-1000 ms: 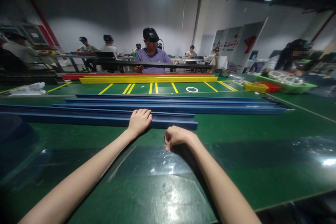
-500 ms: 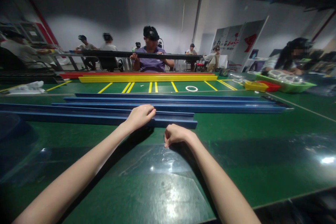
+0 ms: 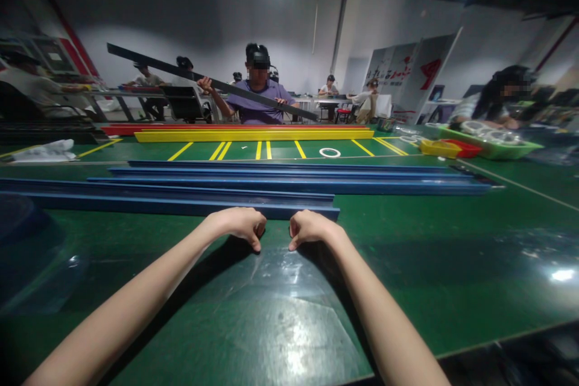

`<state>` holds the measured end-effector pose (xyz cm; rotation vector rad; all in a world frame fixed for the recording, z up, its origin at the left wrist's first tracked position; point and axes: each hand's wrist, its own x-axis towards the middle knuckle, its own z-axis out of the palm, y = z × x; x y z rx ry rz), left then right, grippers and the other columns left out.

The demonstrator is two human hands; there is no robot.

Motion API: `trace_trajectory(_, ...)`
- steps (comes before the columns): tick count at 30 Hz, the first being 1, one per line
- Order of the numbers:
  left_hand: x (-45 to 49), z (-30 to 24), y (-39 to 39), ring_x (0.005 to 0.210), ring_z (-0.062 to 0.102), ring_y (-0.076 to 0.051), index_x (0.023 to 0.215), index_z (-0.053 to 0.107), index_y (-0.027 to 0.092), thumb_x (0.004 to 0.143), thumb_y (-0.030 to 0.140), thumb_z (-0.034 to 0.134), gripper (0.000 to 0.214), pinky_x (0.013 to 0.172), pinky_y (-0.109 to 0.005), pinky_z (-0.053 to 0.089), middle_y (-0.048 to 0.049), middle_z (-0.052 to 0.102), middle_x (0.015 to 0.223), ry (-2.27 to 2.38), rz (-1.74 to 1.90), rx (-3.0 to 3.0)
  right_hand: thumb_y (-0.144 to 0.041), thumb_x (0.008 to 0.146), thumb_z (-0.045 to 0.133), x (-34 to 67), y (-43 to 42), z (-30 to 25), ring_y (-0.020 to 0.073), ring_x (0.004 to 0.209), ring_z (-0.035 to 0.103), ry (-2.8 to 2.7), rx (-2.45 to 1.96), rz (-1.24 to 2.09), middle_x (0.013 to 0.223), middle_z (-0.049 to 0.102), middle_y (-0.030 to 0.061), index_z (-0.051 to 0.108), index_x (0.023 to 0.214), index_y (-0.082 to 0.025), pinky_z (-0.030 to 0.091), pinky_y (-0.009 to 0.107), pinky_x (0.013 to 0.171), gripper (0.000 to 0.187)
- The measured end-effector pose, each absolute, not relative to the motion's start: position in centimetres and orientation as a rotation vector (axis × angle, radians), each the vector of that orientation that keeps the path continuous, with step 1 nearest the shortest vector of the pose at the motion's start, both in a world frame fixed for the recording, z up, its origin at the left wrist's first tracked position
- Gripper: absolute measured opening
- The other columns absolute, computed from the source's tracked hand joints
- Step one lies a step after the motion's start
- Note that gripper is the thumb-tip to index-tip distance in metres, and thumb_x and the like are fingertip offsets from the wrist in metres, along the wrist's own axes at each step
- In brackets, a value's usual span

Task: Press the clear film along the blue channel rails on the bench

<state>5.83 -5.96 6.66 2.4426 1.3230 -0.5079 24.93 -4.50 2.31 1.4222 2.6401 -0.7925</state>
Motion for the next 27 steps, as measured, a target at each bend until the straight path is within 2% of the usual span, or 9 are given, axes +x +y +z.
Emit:
trace_trajectory(7, 5.8, 6.2, -5.6, 0.067, 0.057, -0.017, 0.082, 0.066, 0.017, 0.055, 0.043, 0.069, 0.038, 0.047, -0.022, 0.033, -0.0046, 0.065, 0.078, 1.288, -0.611, 2.415, -0.029, 0.053, 0.069, 24.9, -4.7, 2.6, 0.0091, 0.053, 0.046, 2.641, 1.408, -0.834, 0.057, 0.053, -0.0030, 0.056, 0.063, -0.016, 0.029, 0.019, 0.045, 0.021)
trace_trajectory(14, 5.1, 7.5, -5.5, 0.063, 0.055, -0.014, 0.081, 0.065, 0.016, 0.061, 0.039, 0.065, 0.029, 0.049, -0.021, 0.033, -0.0029, 0.064, 0.075, 1.380, -0.519, 2.377, -0.025, 0.062, 0.061, 25.2, -4.9, 3.2, 0.0087, 0.055, 0.045, 2.772, 1.476, -0.821, 0.059, 0.052, -0.0036, 0.050, 0.068, -0.018, 0.028, 0.018, 0.047, 0.015)
trace_trajectory(22, 1.7, 9.1, -4.5, 0.062, 0.054, -0.013, 0.075, 0.061, 0.019, 0.066, 0.036, 0.056, 0.020, 0.050, -0.019, 0.033, -0.0002, 0.062, 0.069, 1.535, -0.260, 2.352, -0.021, 0.074, 0.046, 25.9, -4.8, 4.2, 0.0110, 0.065, 0.048, 2.954, 1.874, -0.253, 0.077, 0.057, 0.0005, 0.047, 0.082, -0.021, 0.027, 0.021, 0.055, 0.008)
trace_trajectory(27, -0.7, 10.5, -4.2, 0.062, 0.054, -0.015, 0.072, 0.060, 0.020, 0.065, 0.046, 0.053, 0.028, 0.051, -0.021, 0.033, -0.0007, 0.062, 0.067, 1.760, -0.110, 2.346, -0.012, 0.076, 0.038, 26.0, -4.6, 4.2, 0.0144, 0.077, 0.050, 2.937, 2.030, 0.232, 0.085, 0.058, 0.0042, 0.048, 0.085, -0.019, 0.026, 0.024, 0.064, 0.015)
